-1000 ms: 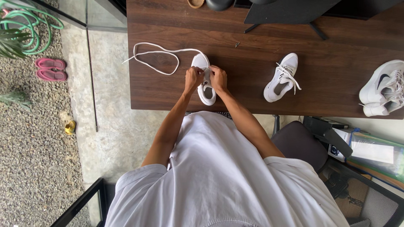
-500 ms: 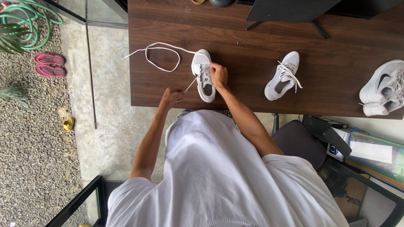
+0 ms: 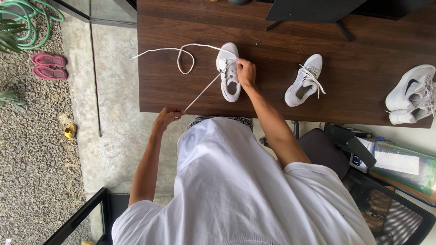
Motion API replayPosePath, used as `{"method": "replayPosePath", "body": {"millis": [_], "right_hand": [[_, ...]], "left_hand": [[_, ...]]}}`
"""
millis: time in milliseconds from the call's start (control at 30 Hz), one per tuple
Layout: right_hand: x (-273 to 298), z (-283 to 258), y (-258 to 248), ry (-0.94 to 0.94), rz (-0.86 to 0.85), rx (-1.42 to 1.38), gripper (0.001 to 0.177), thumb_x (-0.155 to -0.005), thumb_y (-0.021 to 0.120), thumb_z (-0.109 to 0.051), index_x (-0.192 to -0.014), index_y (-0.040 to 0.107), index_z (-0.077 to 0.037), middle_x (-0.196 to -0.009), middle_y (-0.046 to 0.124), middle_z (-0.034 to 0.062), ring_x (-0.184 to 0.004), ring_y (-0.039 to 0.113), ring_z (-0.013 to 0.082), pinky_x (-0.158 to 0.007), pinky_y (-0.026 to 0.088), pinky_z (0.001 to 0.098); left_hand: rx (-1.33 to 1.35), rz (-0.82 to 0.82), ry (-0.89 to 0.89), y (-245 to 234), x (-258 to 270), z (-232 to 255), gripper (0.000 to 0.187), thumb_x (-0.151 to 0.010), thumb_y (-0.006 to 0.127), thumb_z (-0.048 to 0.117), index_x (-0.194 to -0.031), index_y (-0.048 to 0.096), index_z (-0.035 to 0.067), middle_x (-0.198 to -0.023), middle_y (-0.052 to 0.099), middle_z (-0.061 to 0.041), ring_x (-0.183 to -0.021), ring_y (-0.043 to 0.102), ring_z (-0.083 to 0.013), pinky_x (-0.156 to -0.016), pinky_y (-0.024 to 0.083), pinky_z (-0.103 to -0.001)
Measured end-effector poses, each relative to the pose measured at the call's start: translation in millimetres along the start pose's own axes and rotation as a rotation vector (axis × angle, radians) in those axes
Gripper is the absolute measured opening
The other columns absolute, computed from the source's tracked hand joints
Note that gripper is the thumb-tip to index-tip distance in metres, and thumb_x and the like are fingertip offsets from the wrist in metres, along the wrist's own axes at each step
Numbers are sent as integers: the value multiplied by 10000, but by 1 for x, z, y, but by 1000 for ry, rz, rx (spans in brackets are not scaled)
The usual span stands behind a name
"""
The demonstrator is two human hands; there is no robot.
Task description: The person threads a white shoelace through the eyelets of a white sneaker placed on a wooden table. They pull the lace through multiple eyelets, adjust the tension, and tie a knot at the top. The task is performed entirely by hand without additional tools.
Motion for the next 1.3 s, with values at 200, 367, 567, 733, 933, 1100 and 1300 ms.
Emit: {"method": "replayPosePath", "body": {"millis": [200,367,567,733,933,1100,1300], "right_hand": [[-2,6,-7,45,-27,-3,281,-912,657,-37,-1180,742,-37,-1189,716,173,-1074,719,326,-972,564,376],[-1,0,-8,36,-56,25,290,-915,650,-22,-1191,739,-37,-1206,719,165,-1091,715,322,-970,571,373],[-2,-4,-14,24,-64,26,293,-915,644,-15,-1191,738,-36,-1206,715,162,-1077,715,331,-951,571,375],[-4,-2,-16,1,-72,49,284,-920,641,-17,-1184,744,-37,-1192,720,166,-1073,717,335,-962,564,386],[-5,10,-24,18,-56,48,292,-897,638,-22,-1164,755,-43,-1165,722,180,-1058,712,353,-955,556,405],[-6,15,-23,5,-53,78,290,-900,643,-40,-1163,764,-67,-1136,732,178,-1022,722,358,-942,558,412],[-7,13,-29,47,-64,42,279,-907,665,-91,-1171,758,-88,-1108,734,177,-951,743,339,-871,580,397]], "left_hand": [[-131,-4,-113,-5,15,-8,172,-868,795,175,-752,702,89,-677,636,-24,-666,587,-155,-665,487,-303],[-206,2,-191,-15,15,-25,188,-850,802,235,-909,783,58,-745,723,-23,-717,621,-143,-703,497,-297],[-337,-9,-235,-27,12,-50,298,-840,812,313,-1028,831,84,-777,728,-54,-725,605,-148,-692,472,-302],[-522,-31,-304,-29,4,-51,258,-840,809,341,-1008,840,148,-820,758,-47,-731,636,-133,-699,496,-295],[-620,-34,-319,-31,5,-47,251,-809,829,331,-993,844,161,-873,790,-28,-711,675,-123,-692,519,-315],[-637,-48,-341,-27,4,-49,255,-805,837,316,-997,842,149,-866,790,-55,-700,687,-139,-717,537,-339],[-929,43,-72,-35,-17,-29,239,-671,847,186,-907,830,153,-926,810,-70,-820,769,-233,-813,597,-417]]}}
Point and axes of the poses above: each hand's wrist, its own x-axis away from the middle knuckle, its own y-axis out of the palm, z = x × y, the point moved 3 cm from there along -x, towards the middle knuckle
